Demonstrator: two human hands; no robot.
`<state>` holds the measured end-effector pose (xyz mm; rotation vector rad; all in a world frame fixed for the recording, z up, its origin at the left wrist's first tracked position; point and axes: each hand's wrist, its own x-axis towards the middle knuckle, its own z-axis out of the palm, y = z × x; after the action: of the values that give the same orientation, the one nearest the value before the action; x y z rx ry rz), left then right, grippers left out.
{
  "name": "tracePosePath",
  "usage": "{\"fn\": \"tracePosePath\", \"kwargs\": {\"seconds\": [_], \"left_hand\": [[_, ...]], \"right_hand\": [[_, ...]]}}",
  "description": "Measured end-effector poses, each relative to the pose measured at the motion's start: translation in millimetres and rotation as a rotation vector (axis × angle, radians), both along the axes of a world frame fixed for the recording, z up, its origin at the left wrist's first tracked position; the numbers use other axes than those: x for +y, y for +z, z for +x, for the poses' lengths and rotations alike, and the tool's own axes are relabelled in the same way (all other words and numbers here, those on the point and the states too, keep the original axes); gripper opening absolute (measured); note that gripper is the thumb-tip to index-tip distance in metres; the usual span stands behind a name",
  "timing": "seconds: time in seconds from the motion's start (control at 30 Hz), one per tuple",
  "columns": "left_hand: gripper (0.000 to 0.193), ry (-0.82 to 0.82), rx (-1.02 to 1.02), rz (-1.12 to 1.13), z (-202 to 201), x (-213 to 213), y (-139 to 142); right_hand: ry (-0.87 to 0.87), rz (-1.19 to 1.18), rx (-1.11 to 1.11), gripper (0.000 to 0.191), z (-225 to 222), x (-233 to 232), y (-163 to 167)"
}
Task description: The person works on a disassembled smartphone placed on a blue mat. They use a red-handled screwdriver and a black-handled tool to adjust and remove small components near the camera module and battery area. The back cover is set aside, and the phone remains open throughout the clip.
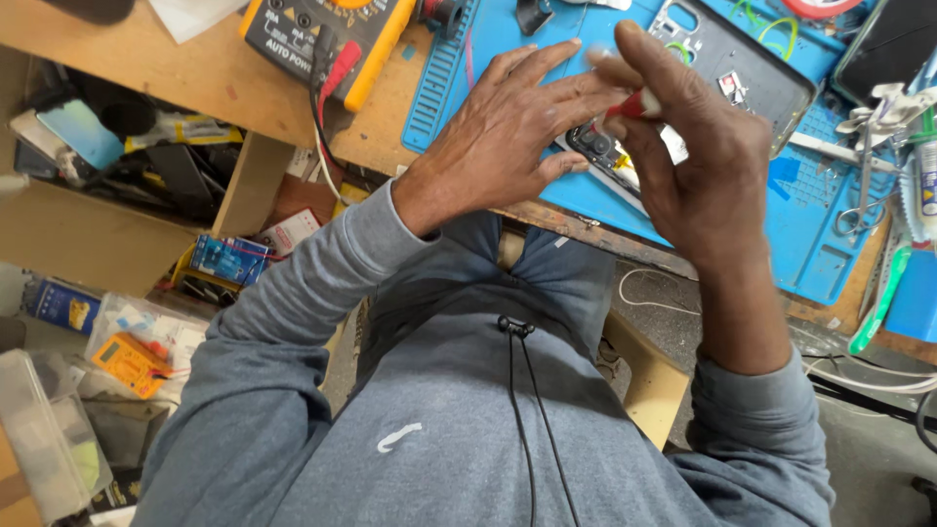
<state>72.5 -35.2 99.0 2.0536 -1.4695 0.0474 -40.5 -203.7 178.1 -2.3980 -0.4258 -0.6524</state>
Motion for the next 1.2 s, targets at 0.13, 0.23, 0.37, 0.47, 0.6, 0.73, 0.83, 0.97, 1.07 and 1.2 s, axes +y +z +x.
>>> {"fn": "tracePosePath", "kwargs": {"seconds": [0.13,0.23,0.37,0.47,0.6,0.73,0.83,0.97,1.07,1.2], "left_hand": [[0.069,-0.032,-0.009,-0.05,1.0,0.2,0.5],[0.071,-0.039,0.002,-0.045,2.5,0.7,1.9],[0.068,-0.039,0.002,-0.032,1.2,1.9,3.5],[0.066,-0.036,-0.018,-0.033,1.8,0.0,3.1],[0.069,-0.038,-0.013,-0.045,0.7,0.0,0.4],[0.071,-0.025,-0.015,-0.028,0.9,-1.6,0.4],[0.067,-0.036,0.021,-0.018,-1.9,0.3,1.7],[0.057,-0.041,-0.051,-0.047,0.3,0.6,1.9],[0.042,-0.046,-0.072,-0.008,0.2,2.9,-1.0],[0.049,-0.036,-0.103,-0.027,-0.9,2.4,-4.2]], "right_hand": [[-0.126,-0.031,-0.085,0.036,-1.3,-4.3,-10.6],[-0.029,0.042,-0.021,0.033,-2.3,-7.6,-11.6],[-0.145,0.002,-0.032,0.03,-3.6,-3.2,-8.3],[-0.073,-0.014,-0.002,0.032,-4.8,-3.6,-4.0],[-0.144,-0.022,-0.102,0.033,-6.9,-2.7,-9.4],[-0.073,-0.006,-0.025,0.035,-9.2,-4.5,-12.6],[-0.109,0.067,0.039,0.034,-8.7,-2.3,-11.8],[-0.083,0.04,-0.066,0.037,-2.6,0.7,-8.7],[0.03,0.094,0.049,0.039,-8.0,-3.5,-0.2],[-0.032,0.047,0.033,0.04,-7.5,1.4,-1.2]]}}
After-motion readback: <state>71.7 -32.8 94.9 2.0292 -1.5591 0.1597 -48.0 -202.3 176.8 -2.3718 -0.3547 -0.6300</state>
